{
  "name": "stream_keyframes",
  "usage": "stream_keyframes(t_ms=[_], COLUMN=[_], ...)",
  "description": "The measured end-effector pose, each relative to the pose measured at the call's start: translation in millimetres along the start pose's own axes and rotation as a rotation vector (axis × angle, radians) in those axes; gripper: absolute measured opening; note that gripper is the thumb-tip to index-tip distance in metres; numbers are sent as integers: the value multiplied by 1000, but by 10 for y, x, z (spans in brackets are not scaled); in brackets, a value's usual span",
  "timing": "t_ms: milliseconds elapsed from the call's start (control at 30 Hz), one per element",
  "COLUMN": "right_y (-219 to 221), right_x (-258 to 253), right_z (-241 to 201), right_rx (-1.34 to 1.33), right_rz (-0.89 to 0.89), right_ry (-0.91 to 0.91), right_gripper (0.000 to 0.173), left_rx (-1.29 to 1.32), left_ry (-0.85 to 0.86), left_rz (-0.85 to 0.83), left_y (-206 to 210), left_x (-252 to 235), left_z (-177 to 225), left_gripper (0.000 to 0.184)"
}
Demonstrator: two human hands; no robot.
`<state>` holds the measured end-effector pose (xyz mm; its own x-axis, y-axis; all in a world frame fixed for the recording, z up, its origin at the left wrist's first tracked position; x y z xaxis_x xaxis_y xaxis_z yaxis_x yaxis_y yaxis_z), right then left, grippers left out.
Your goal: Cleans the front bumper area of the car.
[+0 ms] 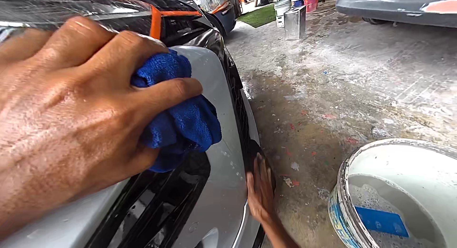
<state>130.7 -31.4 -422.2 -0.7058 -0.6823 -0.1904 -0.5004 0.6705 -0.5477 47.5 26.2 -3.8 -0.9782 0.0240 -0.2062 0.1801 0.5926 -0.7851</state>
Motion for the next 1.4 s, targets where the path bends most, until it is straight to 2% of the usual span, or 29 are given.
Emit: stream_keyframes(t_ms=[67,133,267,300,333,467,500,567,667,700,800,867,967,1033,1067,1100,1167,1233,1267,1333,1400], right_y=[26,45,-93,-81,-46,182,206,166,78,77,93,104,37,-37,-46,-8,147,281,310,254,116], right_x=[660,756,-400,-504,-404,1059,1207,976,228,233,913,1033,297,-320,-425,-327,386,1199,1403,1240,557], right_z=[-114,-149,-37,-17,-39,-425,-471,-477,-381,-386,-546,-548,-380,-198,-134,-116,-231,-375,-394,-369,-254], right_rx=[-18,-66,-112,-119,-126,-195,-218,-220,-209,-217,-243,-275,-211,-174,-171,-155,-123,-154,-175,-162,-102], right_rz=[47,25,-42,-60,-37,77,52,70,88,80,85,52,78,28,2,30,146,141,110,124,137], right_ry=[-16,-11,24,50,72,56,62,94,191,202,97,79,145,155,158,160,170,156,156,201,280], right_gripper=[90,93,73,73,74,92,95,88,78,79,91,89,77,71,71,71,72,82,86,83,77], left_rx=[-24,-36,55,67,71,52,50,71,127,142,100,72,119,144,156,159,143,112,113,119,162], left_ry=[18,17,-43,-44,-39,-67,-74,-66,-76,-73,-50,-68,-20,-19,-20,-21,-5,-14,-26,-27,-42], left_rz=[24,17,13,27,32,-14,-18,0,17,11,26,2,35,27,19,15,44,81,67,41,6], left_y=[1,-2,44,65,70,20,26,62,115,114,64,41,101,110,117,122,104,73,68,100,142], left_x=[5,17,-5,-6,-9,-5,-1,-3,17,11,-11,-22,4,-2,-3,3,5,-16,-14,-3,14], left_z=[-9,-17,-44,-38,-29,-20,-24,-40,-62,-52,-9,-31,-63,-106,-112,-113,-69,-37,-42,-90,-149], left_gripper=[62,61,55,53,53,57,57,55,53,53,54,53,54,56,56,57,54,50,50,54,56])
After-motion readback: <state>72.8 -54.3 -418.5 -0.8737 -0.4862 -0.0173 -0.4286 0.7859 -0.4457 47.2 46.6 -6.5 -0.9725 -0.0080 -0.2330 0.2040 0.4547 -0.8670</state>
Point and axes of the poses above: each hand's wrist, its own x-axis away from the middle knuckle, its own y-axis out of the palm, z = x × y, the point moved 5 cm from there along -x, towards the middle knuckle, and after that the axes turned 6 degrees about -z, right-handed, at the moved point
